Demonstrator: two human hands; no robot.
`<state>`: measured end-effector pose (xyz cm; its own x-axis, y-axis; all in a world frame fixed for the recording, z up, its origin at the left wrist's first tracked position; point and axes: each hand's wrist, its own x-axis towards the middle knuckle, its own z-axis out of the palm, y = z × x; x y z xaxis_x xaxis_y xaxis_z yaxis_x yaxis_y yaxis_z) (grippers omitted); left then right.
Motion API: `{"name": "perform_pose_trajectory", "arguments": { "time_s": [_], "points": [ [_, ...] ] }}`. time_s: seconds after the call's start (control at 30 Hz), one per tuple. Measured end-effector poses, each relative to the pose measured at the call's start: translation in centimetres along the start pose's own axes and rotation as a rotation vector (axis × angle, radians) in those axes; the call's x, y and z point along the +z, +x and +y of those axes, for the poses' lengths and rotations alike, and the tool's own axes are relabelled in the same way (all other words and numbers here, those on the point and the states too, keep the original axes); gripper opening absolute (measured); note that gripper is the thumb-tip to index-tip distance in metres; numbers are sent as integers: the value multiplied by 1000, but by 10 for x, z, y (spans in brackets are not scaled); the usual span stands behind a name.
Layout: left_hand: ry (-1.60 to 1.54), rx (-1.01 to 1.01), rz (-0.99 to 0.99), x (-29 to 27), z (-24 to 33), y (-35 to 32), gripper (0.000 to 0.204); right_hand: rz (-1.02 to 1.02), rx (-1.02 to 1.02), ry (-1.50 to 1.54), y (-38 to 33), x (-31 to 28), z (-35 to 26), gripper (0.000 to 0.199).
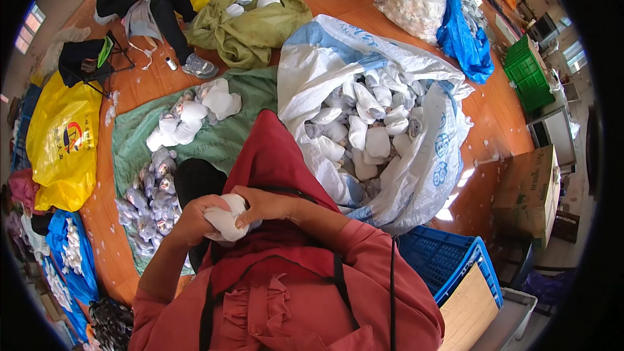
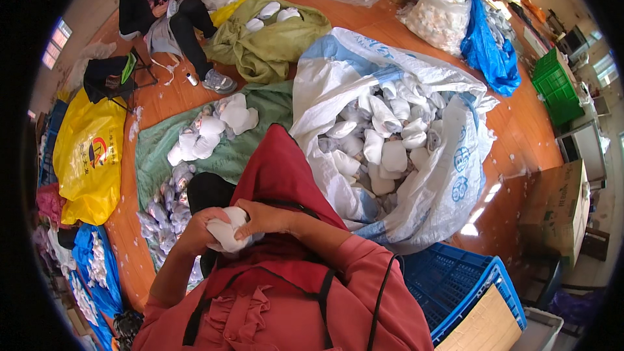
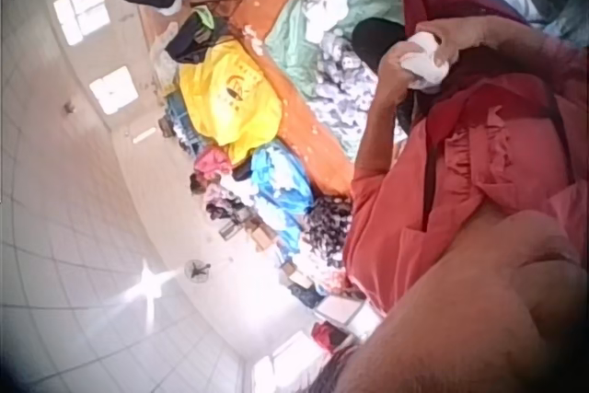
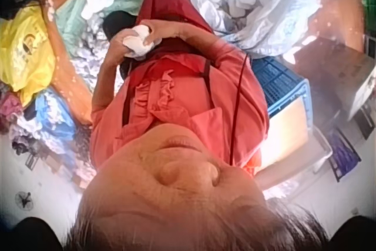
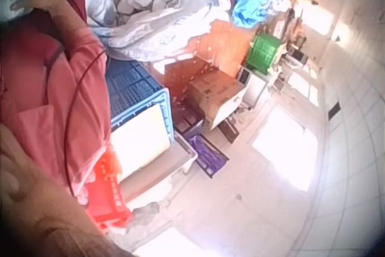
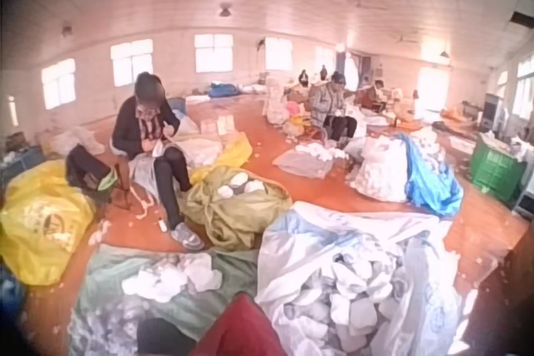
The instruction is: The person sits on the floor and repeatedly stuffs white filling into gray plush toy shells, then places the finished toys on a nearby pile. The process is repeated for multiple units.
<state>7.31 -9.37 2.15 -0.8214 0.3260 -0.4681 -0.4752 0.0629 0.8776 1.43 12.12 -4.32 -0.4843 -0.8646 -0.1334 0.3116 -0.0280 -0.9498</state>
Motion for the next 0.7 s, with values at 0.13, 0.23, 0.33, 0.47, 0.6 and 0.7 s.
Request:
{"name": "perform_pose_trajectory", "arguments": {
  "time_s": [0.13,0.23,0.33,0.47,0.6,0.7],
  "points": [
    [-110,-91,37,12,-16,-6,48,-2,138,-2,-6,9,4,69],
    [-156,-139,-19,17,-8,-16,62,82,136,29,-2,18,23,52],
    [-246,-123,-28,17,-6,-20,66,174,154,-53,6,26,32,41],
    [-187,-64,95,25,-6,-22,60,341,125,-429,29,30,55,28],
    [832,401,351,33,-22,-1,47,381,19,-467,39,27,60,21],
    [1140,646,464,44,-17,16,42,461,-78,-261,60,23,80,19]
  ]
}}
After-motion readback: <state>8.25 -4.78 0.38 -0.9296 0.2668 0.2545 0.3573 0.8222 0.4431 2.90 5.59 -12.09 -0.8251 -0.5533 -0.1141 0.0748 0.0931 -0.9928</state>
